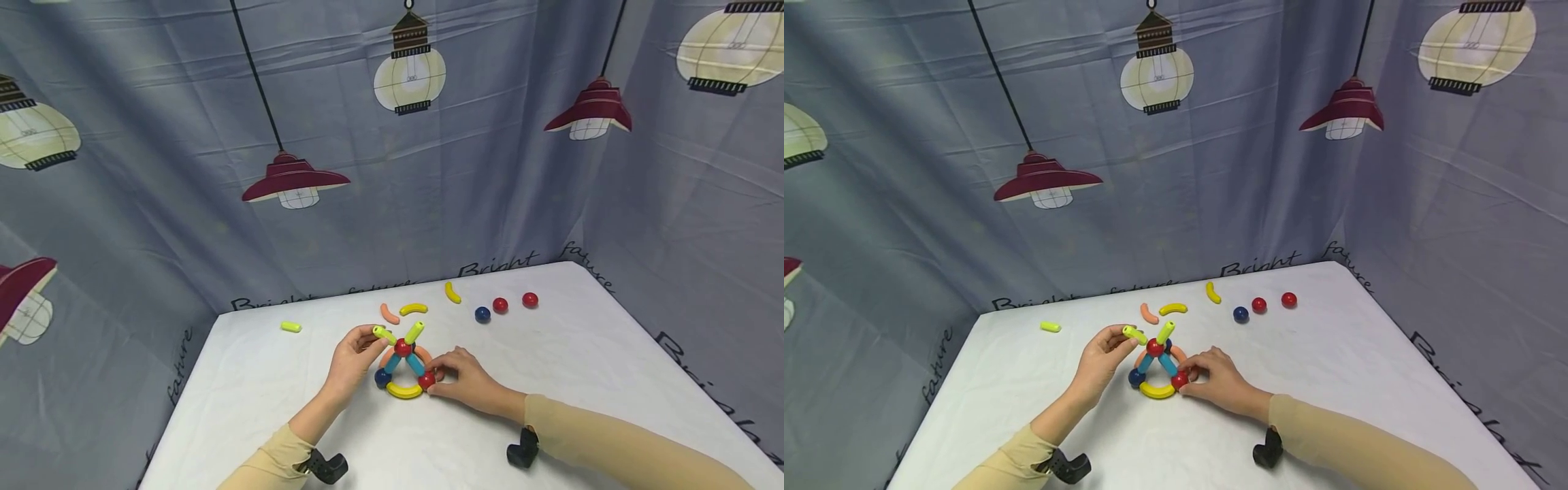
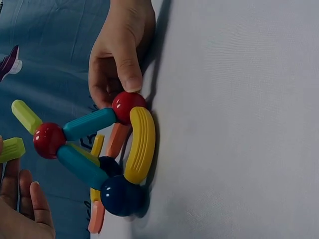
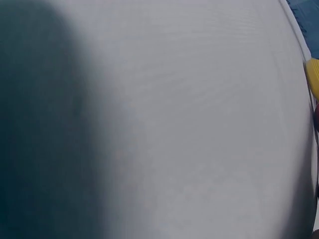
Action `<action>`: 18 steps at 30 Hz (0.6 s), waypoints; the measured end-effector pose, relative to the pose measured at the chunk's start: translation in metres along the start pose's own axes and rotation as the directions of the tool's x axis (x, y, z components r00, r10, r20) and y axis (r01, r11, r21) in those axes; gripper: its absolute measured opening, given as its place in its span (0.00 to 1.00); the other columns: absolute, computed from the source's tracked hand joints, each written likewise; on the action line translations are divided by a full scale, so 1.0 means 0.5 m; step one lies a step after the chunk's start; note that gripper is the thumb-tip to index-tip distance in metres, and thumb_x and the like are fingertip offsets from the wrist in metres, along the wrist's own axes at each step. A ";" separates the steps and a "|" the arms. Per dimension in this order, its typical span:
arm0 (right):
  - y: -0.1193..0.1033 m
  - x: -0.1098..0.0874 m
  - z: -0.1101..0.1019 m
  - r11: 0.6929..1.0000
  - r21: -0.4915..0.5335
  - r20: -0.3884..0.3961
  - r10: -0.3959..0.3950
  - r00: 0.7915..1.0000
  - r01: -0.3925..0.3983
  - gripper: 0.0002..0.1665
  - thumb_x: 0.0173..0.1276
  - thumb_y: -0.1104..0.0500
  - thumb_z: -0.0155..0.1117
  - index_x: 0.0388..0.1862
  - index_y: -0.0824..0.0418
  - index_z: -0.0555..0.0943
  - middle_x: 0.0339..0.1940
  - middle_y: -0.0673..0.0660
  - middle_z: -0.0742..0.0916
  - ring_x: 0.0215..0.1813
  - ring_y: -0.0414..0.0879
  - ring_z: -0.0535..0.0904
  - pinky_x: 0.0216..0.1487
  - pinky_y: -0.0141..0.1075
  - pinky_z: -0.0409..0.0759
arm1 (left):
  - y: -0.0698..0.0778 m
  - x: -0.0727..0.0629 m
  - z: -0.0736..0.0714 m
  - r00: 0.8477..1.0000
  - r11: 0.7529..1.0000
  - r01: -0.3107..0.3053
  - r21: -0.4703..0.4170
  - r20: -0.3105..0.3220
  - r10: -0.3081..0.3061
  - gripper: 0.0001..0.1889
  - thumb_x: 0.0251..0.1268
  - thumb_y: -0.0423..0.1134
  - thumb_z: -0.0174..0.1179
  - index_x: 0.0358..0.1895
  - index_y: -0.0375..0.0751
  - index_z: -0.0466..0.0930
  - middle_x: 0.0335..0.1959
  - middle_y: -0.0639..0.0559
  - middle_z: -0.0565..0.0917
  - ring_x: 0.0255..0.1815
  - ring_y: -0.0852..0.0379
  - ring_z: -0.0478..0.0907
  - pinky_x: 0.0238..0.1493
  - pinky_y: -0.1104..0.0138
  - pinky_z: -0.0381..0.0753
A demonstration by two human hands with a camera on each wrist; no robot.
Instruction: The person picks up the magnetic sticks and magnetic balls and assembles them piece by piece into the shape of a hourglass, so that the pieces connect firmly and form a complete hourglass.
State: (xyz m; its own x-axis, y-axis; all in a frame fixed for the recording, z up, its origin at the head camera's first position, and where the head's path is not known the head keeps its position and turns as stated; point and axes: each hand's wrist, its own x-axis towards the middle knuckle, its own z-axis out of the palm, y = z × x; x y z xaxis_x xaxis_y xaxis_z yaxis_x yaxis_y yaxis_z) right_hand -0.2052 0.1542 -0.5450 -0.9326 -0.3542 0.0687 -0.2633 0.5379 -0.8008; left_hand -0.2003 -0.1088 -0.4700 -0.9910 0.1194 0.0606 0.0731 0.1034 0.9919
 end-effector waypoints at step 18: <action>0.000 0.000 -0.008 0.997 0.052 0.037 -0.061 0.997 0.059 0.19 0.61 0.51 0.80 0.51 0.43 0.87 0.37 0.43 0.85 0.49 0.43 0.76 0.78 0.62 0.41 | -0.034 0.007 0.026 0.999 0.993 -0.020 0.120 0.039 0.016 0.16 0.71 0.48 0.66 0.54 0.44 0.83 0.52 0.51 0.85 0.56 0.51 0.77 0.55 0.58 0.77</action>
State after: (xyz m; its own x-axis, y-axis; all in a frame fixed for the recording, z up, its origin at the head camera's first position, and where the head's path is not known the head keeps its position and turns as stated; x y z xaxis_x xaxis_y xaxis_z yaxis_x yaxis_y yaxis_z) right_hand -0.2062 0.1574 -0.5424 -0.9052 -0.4141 0.0951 -0.3045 0.4761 -0.8250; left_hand -0.2034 -0.0972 -0.4881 -0.9846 0.1592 0.0720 0.1063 0.2186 0.9700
